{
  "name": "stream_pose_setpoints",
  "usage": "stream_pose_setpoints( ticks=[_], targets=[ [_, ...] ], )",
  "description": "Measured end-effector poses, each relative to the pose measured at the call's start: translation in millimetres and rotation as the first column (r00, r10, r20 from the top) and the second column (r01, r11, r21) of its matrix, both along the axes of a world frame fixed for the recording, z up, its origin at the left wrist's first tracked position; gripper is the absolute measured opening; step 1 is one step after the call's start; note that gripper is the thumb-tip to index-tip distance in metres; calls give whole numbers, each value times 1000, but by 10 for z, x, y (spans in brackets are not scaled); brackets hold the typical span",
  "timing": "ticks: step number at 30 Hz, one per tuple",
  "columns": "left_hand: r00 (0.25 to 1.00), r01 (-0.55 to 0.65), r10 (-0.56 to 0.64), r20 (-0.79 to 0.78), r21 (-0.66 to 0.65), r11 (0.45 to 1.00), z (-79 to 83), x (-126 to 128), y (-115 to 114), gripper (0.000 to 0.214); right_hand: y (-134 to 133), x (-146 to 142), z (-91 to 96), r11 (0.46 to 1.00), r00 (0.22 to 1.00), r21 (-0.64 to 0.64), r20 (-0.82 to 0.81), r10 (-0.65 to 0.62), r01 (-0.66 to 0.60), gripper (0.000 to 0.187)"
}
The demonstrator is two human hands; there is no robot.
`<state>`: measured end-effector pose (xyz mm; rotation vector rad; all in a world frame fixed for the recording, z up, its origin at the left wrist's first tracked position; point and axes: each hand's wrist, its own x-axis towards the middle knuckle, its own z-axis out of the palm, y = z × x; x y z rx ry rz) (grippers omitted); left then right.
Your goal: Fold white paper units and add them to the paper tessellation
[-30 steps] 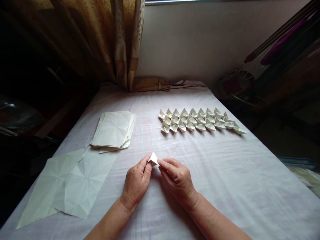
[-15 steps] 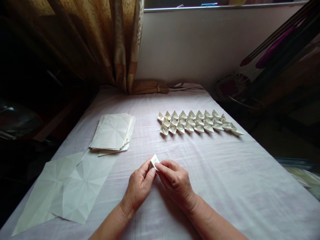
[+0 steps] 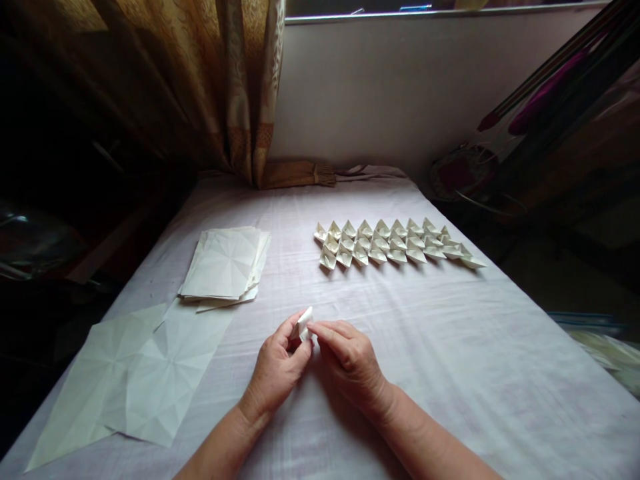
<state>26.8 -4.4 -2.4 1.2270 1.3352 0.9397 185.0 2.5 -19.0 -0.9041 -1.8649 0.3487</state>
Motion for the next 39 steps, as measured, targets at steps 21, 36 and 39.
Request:
stream_pose_setpoints(
  ticks=[21,36,39],
  targets=[
    [943,278,-259,207,-67,958,94,-32,-22,41,86,141,150,661,854,-701,-490,-174,-267,19],
    [980,197,-195,-46,42,980,-1,45,-115,42,80,80,259,542,773,-789,-527,-355,-289,22],
    [982,186,-185,-36,32,982,-9,37,-105,42,89,90,260,541,787,-785,-526,-323,-302,24]
  ],
)
